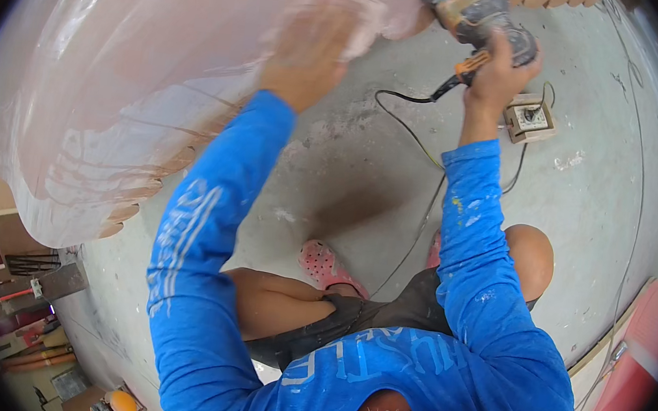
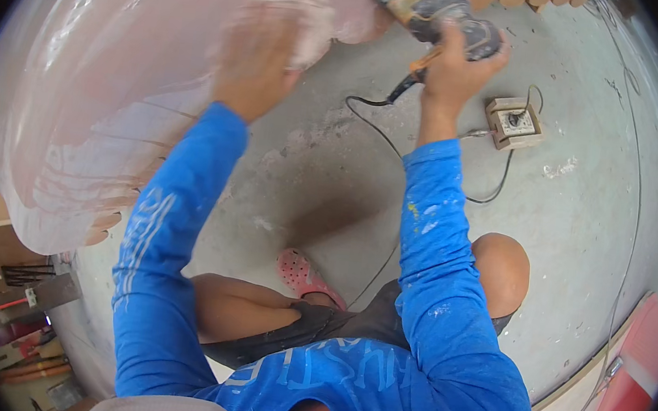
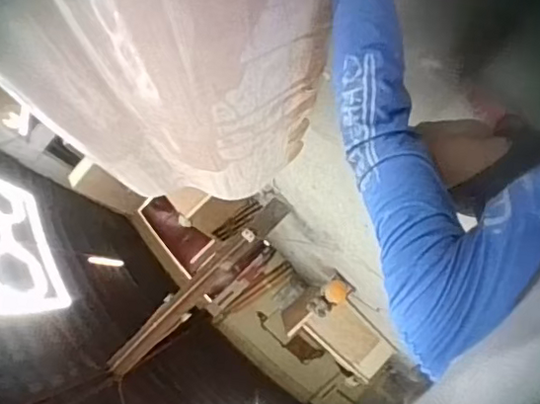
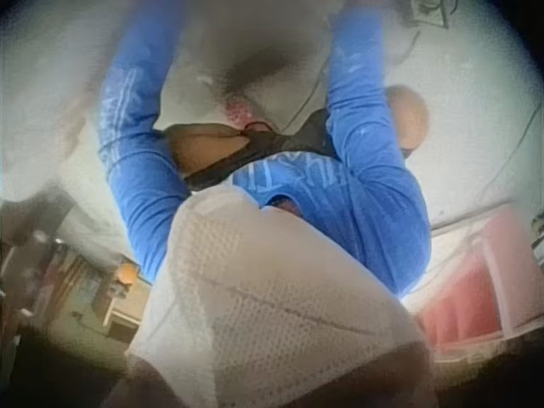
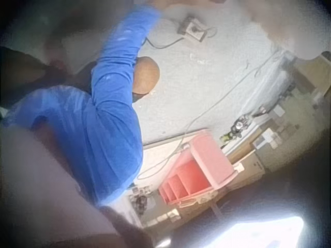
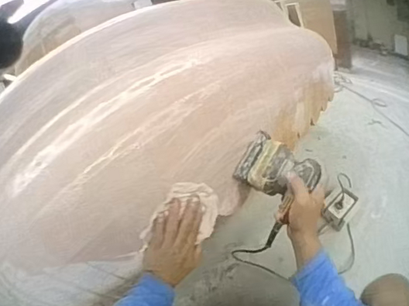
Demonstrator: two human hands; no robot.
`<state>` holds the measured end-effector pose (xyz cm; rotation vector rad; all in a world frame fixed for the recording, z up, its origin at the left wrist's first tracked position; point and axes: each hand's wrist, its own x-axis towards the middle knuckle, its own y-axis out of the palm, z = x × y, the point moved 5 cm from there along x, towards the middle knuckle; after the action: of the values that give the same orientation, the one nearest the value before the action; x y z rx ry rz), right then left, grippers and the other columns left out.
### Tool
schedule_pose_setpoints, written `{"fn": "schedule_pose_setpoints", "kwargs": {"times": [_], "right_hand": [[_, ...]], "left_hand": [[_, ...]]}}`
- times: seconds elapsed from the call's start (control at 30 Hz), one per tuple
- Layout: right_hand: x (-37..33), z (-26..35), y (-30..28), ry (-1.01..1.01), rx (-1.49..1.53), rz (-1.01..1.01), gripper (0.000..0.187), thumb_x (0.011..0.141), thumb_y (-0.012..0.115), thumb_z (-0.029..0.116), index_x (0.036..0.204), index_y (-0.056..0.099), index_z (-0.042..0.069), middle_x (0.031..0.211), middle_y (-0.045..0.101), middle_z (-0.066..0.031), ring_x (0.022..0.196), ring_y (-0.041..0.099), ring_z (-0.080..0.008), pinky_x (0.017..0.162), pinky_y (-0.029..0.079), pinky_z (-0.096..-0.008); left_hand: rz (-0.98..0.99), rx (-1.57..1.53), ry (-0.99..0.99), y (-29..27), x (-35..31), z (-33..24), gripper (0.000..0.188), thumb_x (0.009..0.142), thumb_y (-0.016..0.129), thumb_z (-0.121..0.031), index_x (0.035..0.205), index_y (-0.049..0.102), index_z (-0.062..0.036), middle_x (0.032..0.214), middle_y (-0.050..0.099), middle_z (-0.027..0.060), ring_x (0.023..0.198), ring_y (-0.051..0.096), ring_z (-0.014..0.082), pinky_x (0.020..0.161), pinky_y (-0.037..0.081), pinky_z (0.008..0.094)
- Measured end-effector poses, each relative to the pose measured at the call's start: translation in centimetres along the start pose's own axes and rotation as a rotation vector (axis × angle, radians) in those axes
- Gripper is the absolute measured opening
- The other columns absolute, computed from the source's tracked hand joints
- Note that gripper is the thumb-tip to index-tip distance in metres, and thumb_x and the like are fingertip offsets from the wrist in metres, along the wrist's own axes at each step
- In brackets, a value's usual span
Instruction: The recorder is sanding a large curved wooden furniture component with an electric orbital sander and wiping it with a cloth to remove dust.
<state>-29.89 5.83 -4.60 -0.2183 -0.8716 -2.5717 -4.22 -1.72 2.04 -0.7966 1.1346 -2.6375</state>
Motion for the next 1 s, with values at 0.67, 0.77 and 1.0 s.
{"fn": "schedule_pose_setpoints", "kwargs": {"times": [0.67, 0.77, 1.0], "right_hand": [[-15.0, 3.3, 0.3, -0.204, -0.272, 0.425, 0.089, 0.069, 0.083, 0.009, 0.141, 0.029, 0.003, 0.128, 0.038, -0.0257, 0.117, 0.045, -0.0376, 0.098, 0.042, -0.0483], [-14.7, 3.4, 0.3, -0.422, -0.312, 0.443, 0.083, 0.065, 0.082, 0.005, 0.134, 0.037, 0.005, 0.127, 0.040, -0.0272, 0.114, 0.047, -0.0425, 0.093, 0.044, -0.0509], [-9.1, 3.7, -1.0, -0.617, -0.465, 0.452, 0.086, 0.064, 0.084, 0.007, 0.138, 0.039, 0.004, 0.127, 0.043, -0.0278, 0.114, 0.049, -0.0419, 0.094, 0.045, -0.0513]], "left_hand": [[0.086, -0.243, -0.385, -11.6, -11.7, -1.5, 0.052, 0.083, 0.060, -0.001, 0.134, 0.057, 0.0003, 0.143, 0.054, 0.0219, 0.139, 0.043, 0.0427, 0.115, 0.032, 0.0531], [0.019, -0.563, -0.608, -12.0, -11.6, -2.6, 0.048, 0.086, 0.057, -0.001, 0.133, 0.056, 0.0042, 0.139, 0.055, 0.0270, 0.136, 0.047, 0.0421, 0.113, 0.037, 0.0467], [0.059, -0.982, -0.911, -12.1, -14.1, -4.1, 0.042, 0.088, 0.057, -0.002, 0.129, 0.058, 0.0080, 0.120, 0.064, 0.0147, 0.108, 0.060, 0.0206, 0.096, 0.045, 0.0320]]}}
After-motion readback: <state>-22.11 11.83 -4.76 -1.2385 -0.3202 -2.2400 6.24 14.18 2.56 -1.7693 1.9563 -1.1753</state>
